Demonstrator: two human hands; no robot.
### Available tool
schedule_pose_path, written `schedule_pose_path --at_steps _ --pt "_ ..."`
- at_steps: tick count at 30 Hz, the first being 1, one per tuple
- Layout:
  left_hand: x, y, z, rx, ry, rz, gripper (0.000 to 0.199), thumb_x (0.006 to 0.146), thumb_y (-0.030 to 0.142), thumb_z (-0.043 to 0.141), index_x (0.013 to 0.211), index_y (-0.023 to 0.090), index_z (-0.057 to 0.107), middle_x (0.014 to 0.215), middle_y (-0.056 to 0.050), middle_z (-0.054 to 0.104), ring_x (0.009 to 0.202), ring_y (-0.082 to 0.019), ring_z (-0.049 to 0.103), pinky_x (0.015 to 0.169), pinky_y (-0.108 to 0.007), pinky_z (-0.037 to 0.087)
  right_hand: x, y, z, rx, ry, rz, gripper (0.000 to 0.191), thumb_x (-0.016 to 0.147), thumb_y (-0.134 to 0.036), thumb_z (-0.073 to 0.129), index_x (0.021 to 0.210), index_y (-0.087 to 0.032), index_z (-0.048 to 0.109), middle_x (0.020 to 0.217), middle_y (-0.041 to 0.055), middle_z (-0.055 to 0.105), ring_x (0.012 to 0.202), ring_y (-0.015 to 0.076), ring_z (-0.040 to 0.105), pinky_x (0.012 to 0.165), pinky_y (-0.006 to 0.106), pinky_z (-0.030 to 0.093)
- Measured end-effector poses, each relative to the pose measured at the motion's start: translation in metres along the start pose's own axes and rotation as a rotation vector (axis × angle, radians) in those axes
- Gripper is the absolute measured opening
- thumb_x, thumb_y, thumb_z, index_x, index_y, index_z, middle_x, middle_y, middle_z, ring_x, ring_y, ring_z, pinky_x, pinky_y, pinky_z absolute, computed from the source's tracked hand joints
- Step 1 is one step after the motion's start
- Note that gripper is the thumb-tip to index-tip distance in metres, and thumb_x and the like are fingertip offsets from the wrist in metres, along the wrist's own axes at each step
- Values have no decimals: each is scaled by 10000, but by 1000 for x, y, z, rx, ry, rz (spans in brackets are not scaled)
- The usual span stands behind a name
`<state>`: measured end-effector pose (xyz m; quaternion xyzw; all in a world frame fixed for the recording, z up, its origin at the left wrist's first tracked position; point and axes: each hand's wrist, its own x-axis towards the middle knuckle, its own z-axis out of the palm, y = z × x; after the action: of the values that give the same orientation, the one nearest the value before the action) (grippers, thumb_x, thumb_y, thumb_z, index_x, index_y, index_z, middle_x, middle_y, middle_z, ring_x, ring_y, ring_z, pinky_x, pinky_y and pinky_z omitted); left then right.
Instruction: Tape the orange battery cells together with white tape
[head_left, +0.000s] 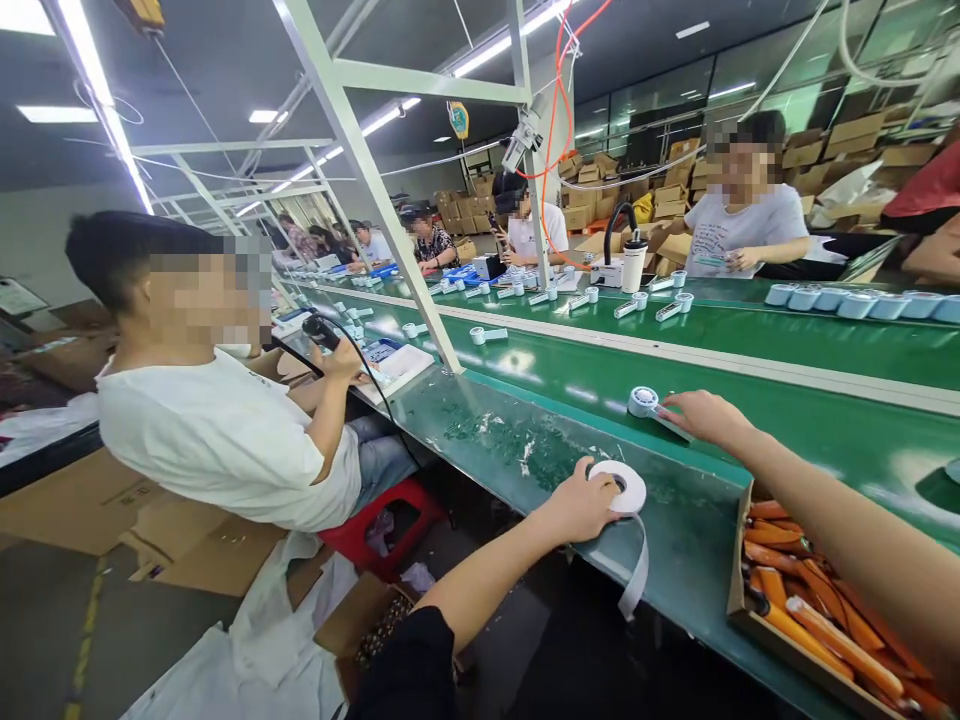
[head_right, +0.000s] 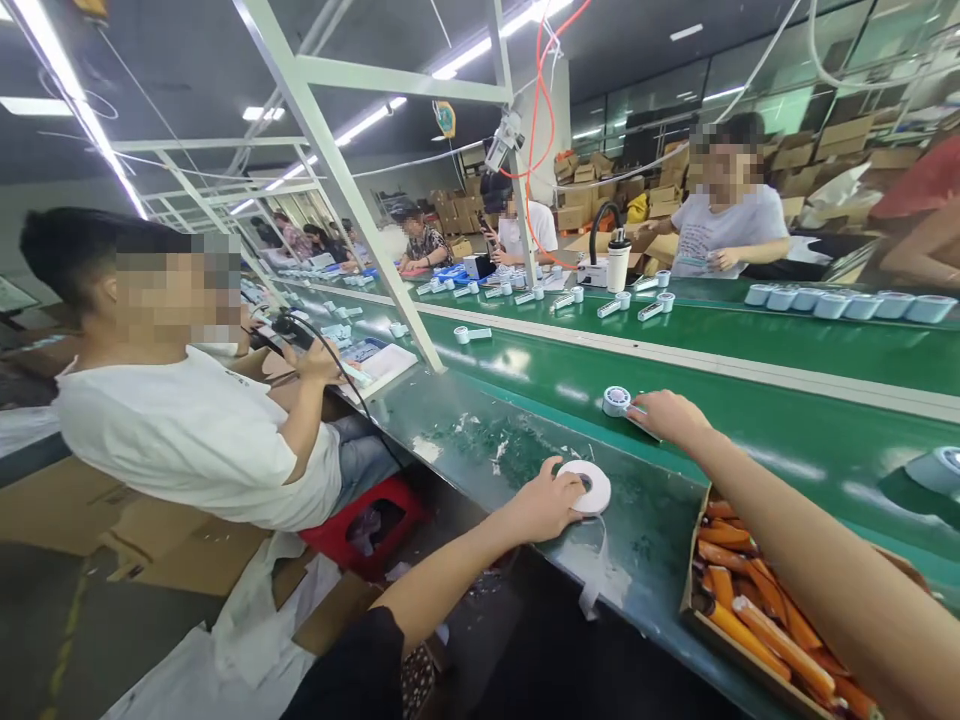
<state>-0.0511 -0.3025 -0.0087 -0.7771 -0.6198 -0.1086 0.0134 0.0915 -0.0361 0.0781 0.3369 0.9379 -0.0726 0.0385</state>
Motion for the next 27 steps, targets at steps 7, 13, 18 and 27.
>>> schedule_pose_path --at_steps 7,13,18,27 --pt "-43 53 -52 -198 431 114 305 1034 208 509 1335 164 527 1343 -149 697 1267 -254 665 1335 -656 138 -177 -63 2 752 -335 -269 556 957 -702 553 1042 -196 767 858 59 762 669 189 659 608 272 473" --pt "-60 63 -43 -381 500 99 395 944 45 525 1310 178 590 1296 -139 724 1415 -305 576 1255 -640 386 -263 -108 48 790 -438 -490 442 1069 -416 529 761 -165 723 618 3 669 534 94 555 568 216 380" --pt "-73 54 -1 -444 385 -51 305 971 143 602 1266 205 644 1359 -144 687 1491 -363 484 1126 -561 558 -276 -94 75 275 -400 -466 315 983 -498 673 959 -216 811 771 51 765 642 183 658 552 272 340" --pt "-76 75 12 -383 390 -90 334 967 172 609 1297 205 639 1306 -130 709 1435 -360 543 1101 -553 576 -227 -3 29 -70 180 -24 317 1021 -386 585 1131 -177 796 1257 163 677 1180 346 544 987 490 422"
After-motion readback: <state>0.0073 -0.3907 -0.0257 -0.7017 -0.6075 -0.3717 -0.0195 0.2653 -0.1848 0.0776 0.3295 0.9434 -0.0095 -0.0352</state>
